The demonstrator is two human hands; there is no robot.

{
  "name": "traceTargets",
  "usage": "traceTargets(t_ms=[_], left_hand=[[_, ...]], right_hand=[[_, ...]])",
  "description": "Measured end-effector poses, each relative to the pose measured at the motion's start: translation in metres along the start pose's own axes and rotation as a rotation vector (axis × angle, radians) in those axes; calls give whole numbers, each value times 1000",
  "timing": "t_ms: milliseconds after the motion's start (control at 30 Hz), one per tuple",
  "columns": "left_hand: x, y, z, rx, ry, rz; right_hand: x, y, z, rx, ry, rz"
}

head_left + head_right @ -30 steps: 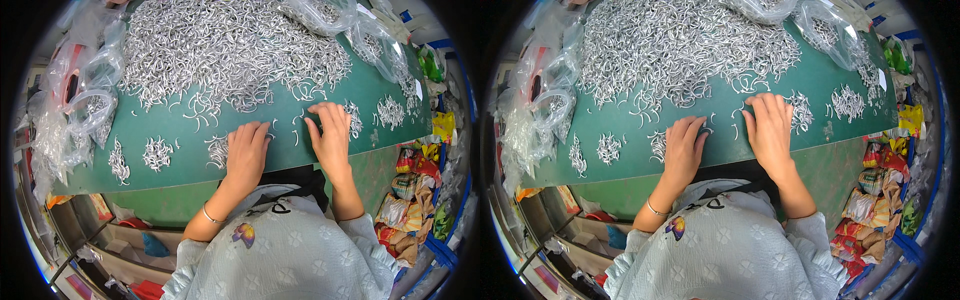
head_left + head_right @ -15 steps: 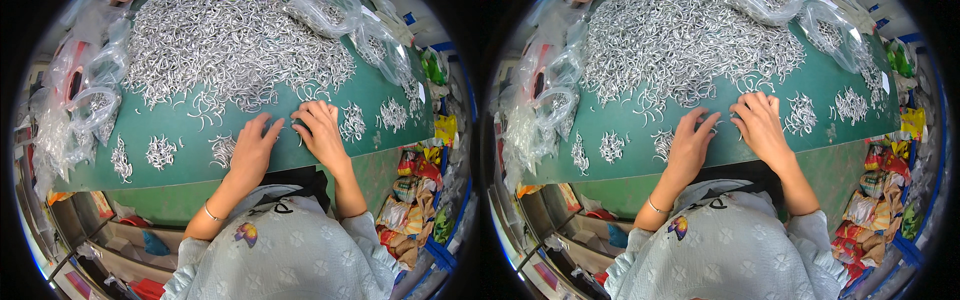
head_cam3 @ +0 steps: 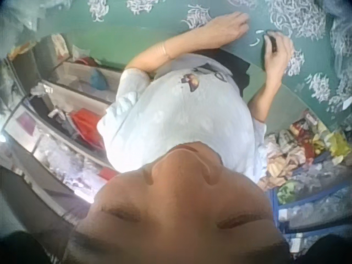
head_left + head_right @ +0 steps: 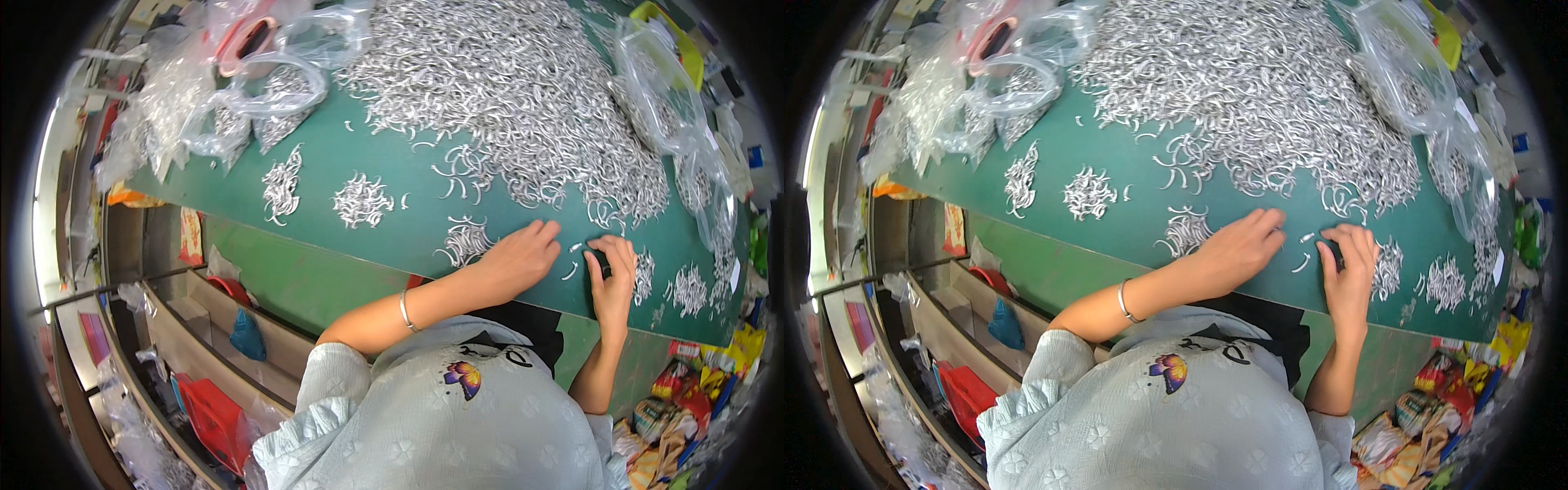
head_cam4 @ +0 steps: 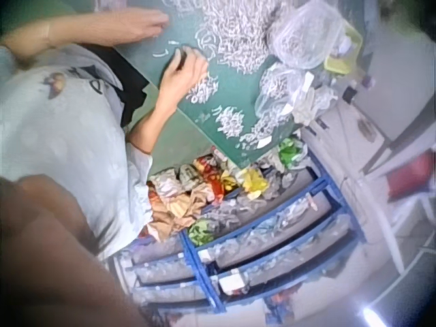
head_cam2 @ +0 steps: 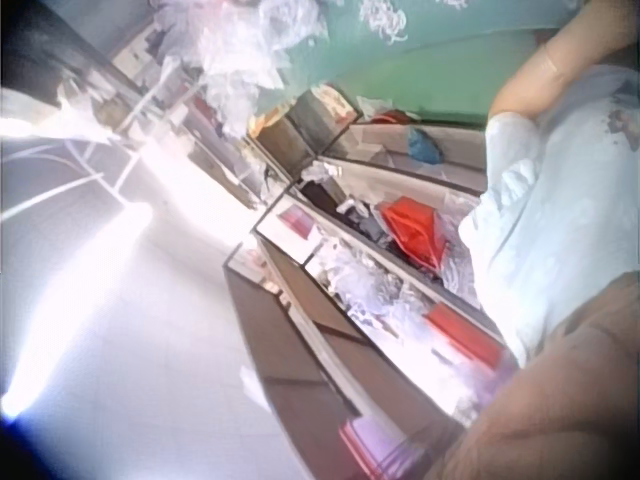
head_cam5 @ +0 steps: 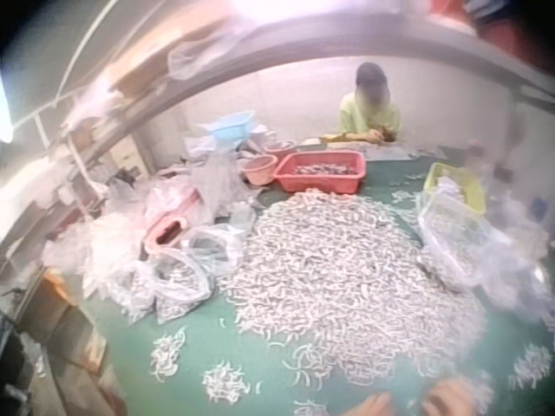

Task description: The person sorts small silver metal hooks on a green work table by hand. They pick individual hooks from a large central pile and arrange them into smaller, distinct clusters on the table surface.

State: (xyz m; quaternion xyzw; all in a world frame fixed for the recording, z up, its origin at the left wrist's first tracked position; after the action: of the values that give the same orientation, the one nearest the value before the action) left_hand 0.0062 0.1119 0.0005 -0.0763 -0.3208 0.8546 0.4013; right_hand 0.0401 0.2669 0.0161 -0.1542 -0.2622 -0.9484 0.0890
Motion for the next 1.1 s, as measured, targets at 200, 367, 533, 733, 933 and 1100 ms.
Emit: traceTargets(t_ms=[200, 367, 533, 733, 933, 1100], left_hand=[[0, 7, -16, 58, -70, -144], [4, 15, -42, 163, -247, -175], [14, 6, -52, 243, -237, -222], [54, 38, -81, 27, -326, -91], [11, 32, 23, -84, -561, 120], [-21, 119, 43, 195, -818, 422]], right_hand=[[5, 4, -2, 66, -14, 43], [-10, -34, -25, 211, 45, 137], [-3, -13, -3, 119, 18, 262], [22, 7, -9, 192, 26, 356], [33, 24, -12, 219, -18, 437], [33, 32, -4, 214, -36, 464]])
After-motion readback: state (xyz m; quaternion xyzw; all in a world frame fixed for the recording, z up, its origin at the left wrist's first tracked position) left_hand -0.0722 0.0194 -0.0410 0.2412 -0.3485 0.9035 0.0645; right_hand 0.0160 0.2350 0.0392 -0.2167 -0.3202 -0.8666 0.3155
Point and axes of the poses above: each hand's wrist, its own x-axis towards the middle knuckle, its own z-axis out of the back of the hand, y = z × x, the point moved 7 cm from there along x, towards the middle knuckle, and after that the axes turned 10 degrees about z, right-handed, at the moved point
